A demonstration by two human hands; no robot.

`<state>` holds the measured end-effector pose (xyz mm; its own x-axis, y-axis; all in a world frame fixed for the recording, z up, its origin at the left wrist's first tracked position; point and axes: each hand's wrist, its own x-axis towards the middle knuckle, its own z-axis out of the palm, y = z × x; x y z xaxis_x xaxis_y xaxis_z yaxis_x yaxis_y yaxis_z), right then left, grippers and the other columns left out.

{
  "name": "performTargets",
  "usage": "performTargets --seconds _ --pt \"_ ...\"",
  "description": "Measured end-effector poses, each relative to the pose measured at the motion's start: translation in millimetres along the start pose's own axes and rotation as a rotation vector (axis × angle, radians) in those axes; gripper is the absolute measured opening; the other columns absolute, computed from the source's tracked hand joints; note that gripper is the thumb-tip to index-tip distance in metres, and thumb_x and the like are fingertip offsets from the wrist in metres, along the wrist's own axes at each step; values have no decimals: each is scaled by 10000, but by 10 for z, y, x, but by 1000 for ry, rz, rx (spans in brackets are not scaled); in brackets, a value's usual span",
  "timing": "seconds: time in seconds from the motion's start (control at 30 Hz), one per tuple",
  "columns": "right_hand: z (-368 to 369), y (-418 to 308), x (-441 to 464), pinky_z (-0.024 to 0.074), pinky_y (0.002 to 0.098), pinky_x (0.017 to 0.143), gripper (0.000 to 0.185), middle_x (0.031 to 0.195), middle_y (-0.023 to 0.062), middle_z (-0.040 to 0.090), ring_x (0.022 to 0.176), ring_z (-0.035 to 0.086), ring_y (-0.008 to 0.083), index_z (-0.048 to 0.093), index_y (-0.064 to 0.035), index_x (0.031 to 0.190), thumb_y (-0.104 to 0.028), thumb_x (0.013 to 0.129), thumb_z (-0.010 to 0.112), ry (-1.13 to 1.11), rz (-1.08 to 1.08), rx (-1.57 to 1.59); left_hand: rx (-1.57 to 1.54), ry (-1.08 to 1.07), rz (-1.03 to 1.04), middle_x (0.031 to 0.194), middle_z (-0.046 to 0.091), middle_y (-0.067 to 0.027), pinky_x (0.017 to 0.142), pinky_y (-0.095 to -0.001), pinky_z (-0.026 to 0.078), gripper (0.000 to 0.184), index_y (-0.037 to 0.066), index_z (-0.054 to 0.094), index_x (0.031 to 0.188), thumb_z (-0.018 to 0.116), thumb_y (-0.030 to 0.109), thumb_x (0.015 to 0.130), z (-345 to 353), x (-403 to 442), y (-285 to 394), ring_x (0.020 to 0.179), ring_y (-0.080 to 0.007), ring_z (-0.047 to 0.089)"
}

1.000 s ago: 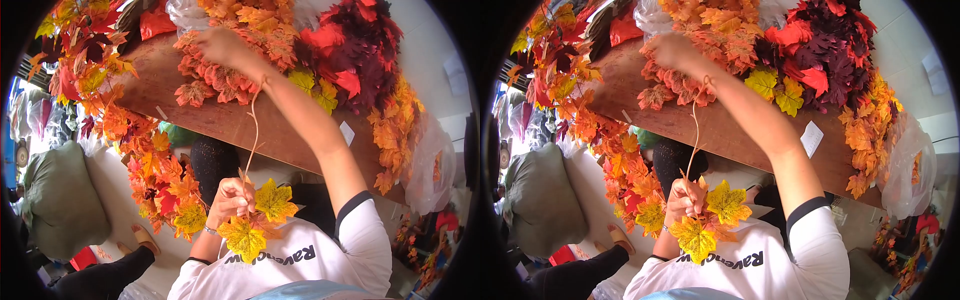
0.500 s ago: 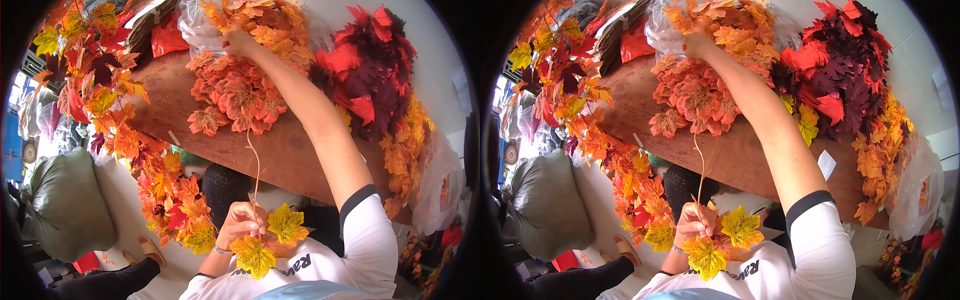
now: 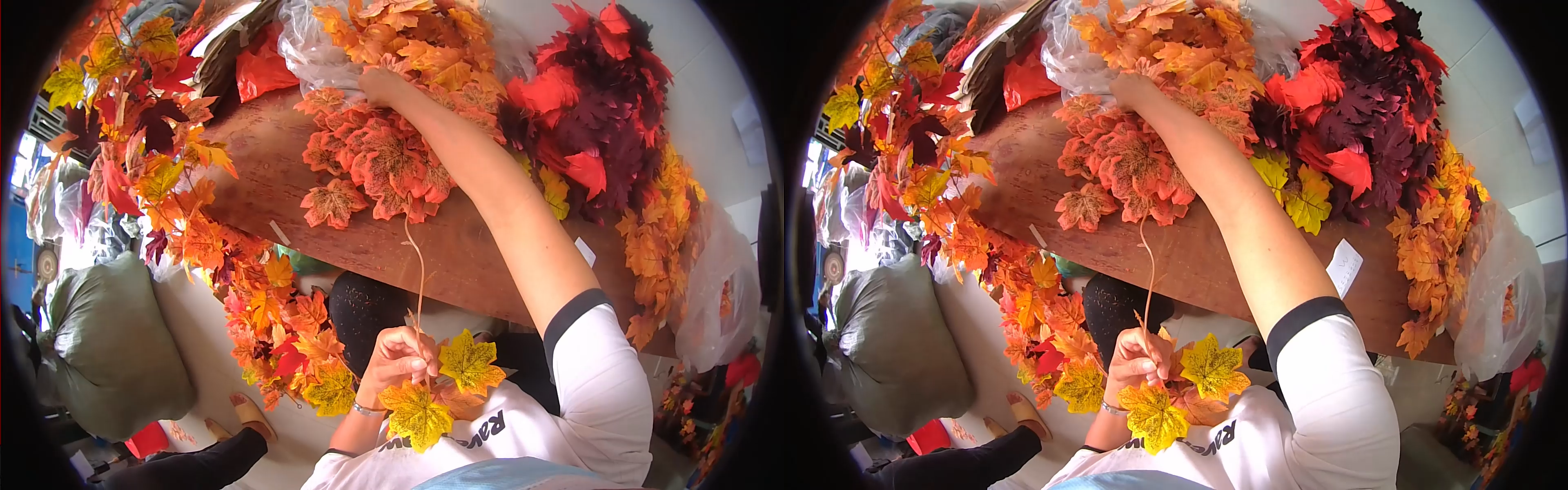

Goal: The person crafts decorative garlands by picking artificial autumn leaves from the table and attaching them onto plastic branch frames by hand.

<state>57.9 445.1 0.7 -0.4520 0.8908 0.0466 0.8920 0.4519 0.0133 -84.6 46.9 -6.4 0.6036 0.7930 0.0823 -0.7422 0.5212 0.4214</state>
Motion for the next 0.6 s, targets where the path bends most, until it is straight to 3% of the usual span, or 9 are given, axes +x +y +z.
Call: performTargets --seconds 0.1,0.17,0.23,0.3,0.4,0.47,0.53,0.6 --pt "-218 31 -35 485 401 779 202 1016 173 594 951 580 303 620 -18 933 -92 758 550 -9 64 106 13 36 5 734 606 -157 429 -191 368 70 -8 565 828 606 31 788 21 -53 6 481 -85 456" --pt "-462 104 -62 494 392 731 127 811 179 606 825 603 300 616 6 799 -32 679 597 120 101 35 18 63 -7 728 602 -150 432 -184 369 68 -6 563 827 605 33 789 48 -62 16 483 -83 461" --pt "-727 242 -160 501 361 710 136 776 169 610 795 612 276 613 13 813 -36 687 613 234 -34 -117 34 81 -14 722 597 -135 434 -174 372 70 1 553 824 603 37 792 65 -50 9 477 -81 469" --pt "-954 419 -197 515 387 699 154 818 152 639 778 631 273 621 20 859 -73 740 591 138 -115 -207 75 93 -43 723 598 -132 433 -176 374 72 5 544 822 602 37 793 82 -46 0 472 -80 472" --pt "-1384 583 -525 466 359 562 144 712 163 596 652 571 248 593 44 842 -75 759 587 157 119 32 147 108 -61 729 607 -126 430 -181 380 65 17 532 812 593 34 797 104 -45 -31 454 -74 470" --pt "-1701 648 -794 447 410 571 146 717 201 582 672 552 317 588 50 859 -44 752 556 29 64 -121 173 126 -62 728 613 -121 431 -182 382 63 20 531 813 591 34 799 121 -40 -61 444 -68 460" --pt "-1995 514 -1489 441 405 565 121 727 199 590 651 552 306 597 48 816 -51 755 561 232 -80 -280 182 127 -65 724 619 -110 429 -183 385 60 23 531 812 588 39 802 162 -19 -83 440 -59 456" --pt "-2052 623 -1816 444 398 562 142 726 198 594 644 560 292 599 55 797 -81 761 578 291 168 -64 207 140 -85 727 620 -105 423 -182 384 64 23 535 825 591 45 801 210 4 -109 441 -55 457"
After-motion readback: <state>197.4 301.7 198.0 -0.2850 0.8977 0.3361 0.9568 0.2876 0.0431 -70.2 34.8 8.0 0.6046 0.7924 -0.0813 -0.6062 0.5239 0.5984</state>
